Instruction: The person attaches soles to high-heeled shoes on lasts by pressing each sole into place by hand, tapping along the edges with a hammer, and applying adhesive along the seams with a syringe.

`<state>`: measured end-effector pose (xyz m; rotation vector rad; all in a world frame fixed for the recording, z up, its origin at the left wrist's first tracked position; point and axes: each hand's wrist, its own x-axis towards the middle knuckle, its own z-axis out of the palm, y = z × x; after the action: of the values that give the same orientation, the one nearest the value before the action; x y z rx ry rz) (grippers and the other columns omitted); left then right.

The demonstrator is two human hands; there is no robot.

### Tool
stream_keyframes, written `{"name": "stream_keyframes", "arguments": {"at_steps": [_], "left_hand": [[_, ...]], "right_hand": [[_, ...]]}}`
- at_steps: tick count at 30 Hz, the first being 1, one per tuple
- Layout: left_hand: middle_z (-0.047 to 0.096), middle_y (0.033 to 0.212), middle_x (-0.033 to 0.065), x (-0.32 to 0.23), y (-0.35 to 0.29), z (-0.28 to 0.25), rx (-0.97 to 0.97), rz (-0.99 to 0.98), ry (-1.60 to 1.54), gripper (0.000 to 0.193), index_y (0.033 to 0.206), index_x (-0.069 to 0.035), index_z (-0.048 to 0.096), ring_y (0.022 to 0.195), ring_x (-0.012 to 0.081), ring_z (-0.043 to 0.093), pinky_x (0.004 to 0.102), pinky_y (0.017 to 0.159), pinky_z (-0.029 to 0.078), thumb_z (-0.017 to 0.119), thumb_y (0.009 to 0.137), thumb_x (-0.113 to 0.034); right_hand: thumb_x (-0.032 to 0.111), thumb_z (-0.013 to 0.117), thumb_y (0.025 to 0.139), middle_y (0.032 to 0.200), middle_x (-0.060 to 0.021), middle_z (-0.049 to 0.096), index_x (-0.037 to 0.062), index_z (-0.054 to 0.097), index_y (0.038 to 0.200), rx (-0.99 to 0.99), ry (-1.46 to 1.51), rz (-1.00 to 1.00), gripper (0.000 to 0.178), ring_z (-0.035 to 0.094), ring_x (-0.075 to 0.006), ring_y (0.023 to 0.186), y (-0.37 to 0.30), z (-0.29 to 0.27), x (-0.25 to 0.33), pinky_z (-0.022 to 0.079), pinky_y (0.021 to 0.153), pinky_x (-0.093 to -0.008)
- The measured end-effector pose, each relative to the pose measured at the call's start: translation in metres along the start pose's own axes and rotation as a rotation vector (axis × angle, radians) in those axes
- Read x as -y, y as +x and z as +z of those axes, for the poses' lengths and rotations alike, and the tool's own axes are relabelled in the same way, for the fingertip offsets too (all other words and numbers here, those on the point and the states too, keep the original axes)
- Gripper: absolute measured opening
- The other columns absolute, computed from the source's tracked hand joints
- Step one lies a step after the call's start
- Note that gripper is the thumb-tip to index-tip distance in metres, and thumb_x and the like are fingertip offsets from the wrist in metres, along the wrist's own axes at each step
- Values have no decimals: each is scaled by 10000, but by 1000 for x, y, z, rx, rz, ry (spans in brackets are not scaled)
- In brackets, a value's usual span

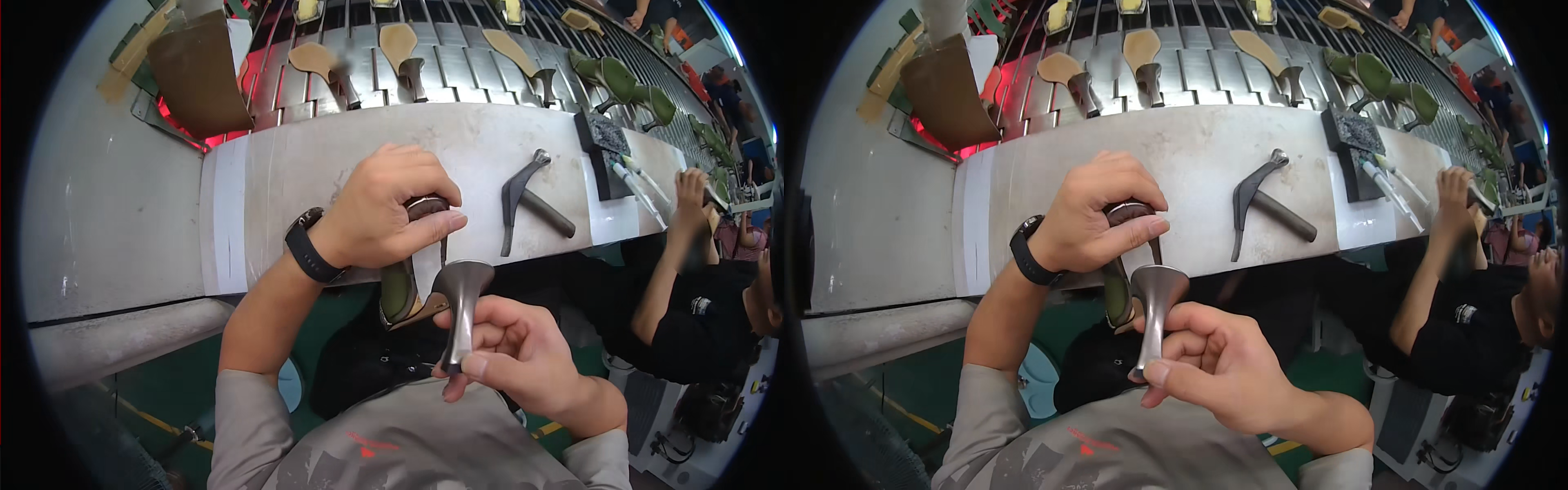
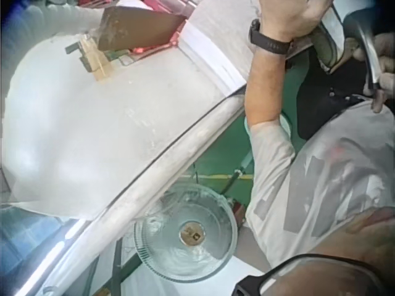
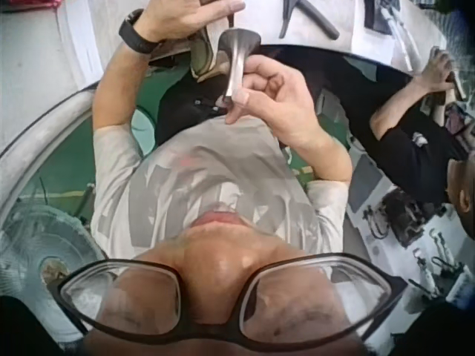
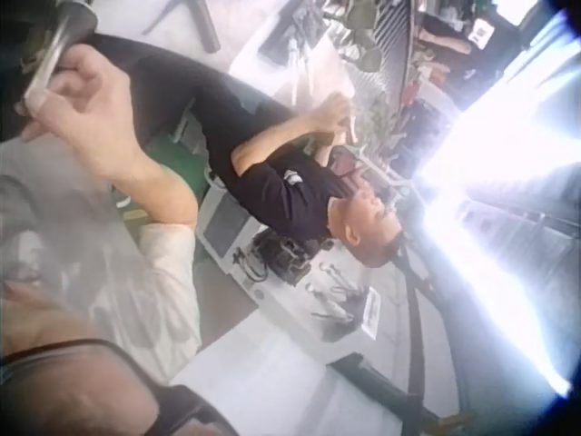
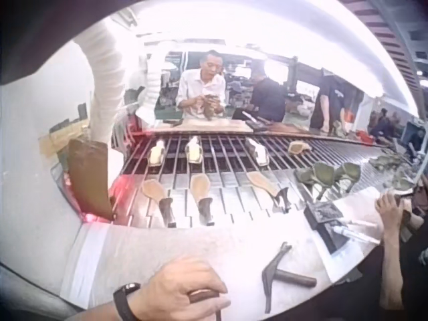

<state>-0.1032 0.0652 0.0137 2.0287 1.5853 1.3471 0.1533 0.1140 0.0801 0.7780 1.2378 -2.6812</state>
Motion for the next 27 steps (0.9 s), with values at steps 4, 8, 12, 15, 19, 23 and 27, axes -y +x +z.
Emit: {"name": "stream_keyframes", "arguments": {"at_steps": [4, 8, 12, 15, 19, 23, 27], "left_hand": [[705, 900, 88, -2, -7, 4, -27, -78, -48, 202, 970, -32, 715, 839, 231, 649, 356, 858, 480, 720, 948, -233], [693, 991, 152, 13, -20, 14, -137, -354, -524, 758, 991, 35, 716, 919, 216, 643, 355, 884, 504, 197, 1151, -494], [713, 959, 126, 12, -18, 18, -198, -264, -598, 706, 989, 42, 734, 911, 190, 649, 313, 871, 496, 298, 1148, -490], [692, 979, 150, 10, -18, 15, -124, -199, -367, 827, 992, 20, 723, 908, 226, 644, 351, 866, 504, 137, 1136, -545], [693, 965, 148, 12, -19, 13, -130, -145, -310, 866, 981, 13, 726, 904, 230, 644, 353, 851, 505, 112, 1121, -581], [694, 967, 148, 15, -19, 11, -120, -117, -267, 876, 974, 14, 726, 900, 235, 643, 355, 842, 505, 114, 1115, -597], [694, 967, 149, 15, -18, 10, -114, -124, -282, 877, 972, 14, 727, 898, 233, 642, 357, 839, 505, 121, 1112, -604]], "right_hand": [[69, 631, 1016, 1026, -177, 737, -47, 509, 1381, -10, 22, 65, 402, 740, -200, 896, 7, -2, -2, 611, 849, -341], [182, 557, 1069, 956, -184, 730, -40, 486, 1418, 71, 144, 15, 420, 721, -202, 760, 9, -2, -1, 593, 731, -316], [246, 546, 1083, 867, -152, 702, -43, 477, 1412, 61, 194, -72, 443, 655, -165, 618, 32, 6, -6, 553, 624, -296], [236, 552, 1082, 843, -130, 684, -50, 484, 1383, 24, 246, -103, 420, 621, -139, 592, 47, 11, -14, 550, 616, -287], [197, 465, 1092, 797, -107, 648, -103, 476, 1424, -25, 193, -140, 448, 558, -111, 558, 52, 18, -14, 571, 599, -298], [193, 474, 1091, 801, -96, 639, -102, 481, 1421, -33, 199, -144, 443, 532, -92, 551, 55, 18, -14, 578, 604, -287], [192, 475, 1090, 806, -96, 640, -102, 485, 1418, -35, 219, -153, 441, 523, -89, 552, 56, 19, -13, 574, 602, -284]]}}
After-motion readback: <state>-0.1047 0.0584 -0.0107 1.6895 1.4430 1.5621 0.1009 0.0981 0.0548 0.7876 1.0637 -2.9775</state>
